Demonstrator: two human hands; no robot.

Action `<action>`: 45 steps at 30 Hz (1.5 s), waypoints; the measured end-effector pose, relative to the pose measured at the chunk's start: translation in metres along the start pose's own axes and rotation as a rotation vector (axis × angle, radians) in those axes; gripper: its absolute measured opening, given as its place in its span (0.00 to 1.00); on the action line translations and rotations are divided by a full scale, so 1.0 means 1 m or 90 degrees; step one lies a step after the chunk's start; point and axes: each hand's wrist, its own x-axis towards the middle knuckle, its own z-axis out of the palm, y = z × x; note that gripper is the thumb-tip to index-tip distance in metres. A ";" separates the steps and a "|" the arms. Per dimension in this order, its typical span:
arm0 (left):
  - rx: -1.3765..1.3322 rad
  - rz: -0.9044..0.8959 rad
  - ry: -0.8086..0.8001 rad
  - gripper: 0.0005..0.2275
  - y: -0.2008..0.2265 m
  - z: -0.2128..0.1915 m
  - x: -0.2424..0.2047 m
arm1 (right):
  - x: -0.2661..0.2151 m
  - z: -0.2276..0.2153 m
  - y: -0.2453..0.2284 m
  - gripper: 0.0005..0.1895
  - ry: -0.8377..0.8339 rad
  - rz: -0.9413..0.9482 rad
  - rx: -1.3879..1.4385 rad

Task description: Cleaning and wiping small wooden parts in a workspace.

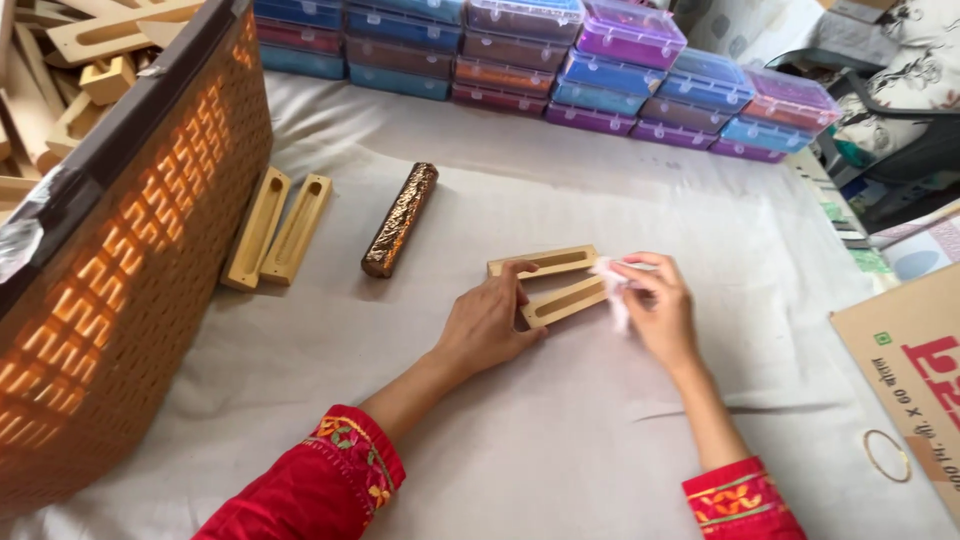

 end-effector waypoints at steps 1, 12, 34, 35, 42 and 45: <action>-0.004 0.003 0.001 0.34 -0.005 0.006 0.000 | -0.006 0.008 -0.009 0.18 0.000 -0.001 -0.005; 0.044 0.049 0.034 0.34 -0.018 0.014 0.007 | 0.000 -0.007 -0.014 0.23 -0.058 -0.141 -0.267; 0.142 0.058 0.134 0.05 -0.030 0.027 0.004 | -0.009 0.024 -0.050 0.22 -0.074 -0.280 -0.132; 0.174 0.090 0.182 0.05 -0.029 0.025 0.004 | -0.005 0.023 -0.039 0.21 -0.099 -0.259 -0.195; 0.133 0.094 0.134 0.13 -0.021 0.016 0.000 | -0.005 0.012 0.029 0.23 -0.084 -0.224 -0.416; 0.064 0.107 0.119 0.18 -0.024 0.015 0.002 | -0.018 0.043 -0.023 0.16 -0.165 -0.261 -0.211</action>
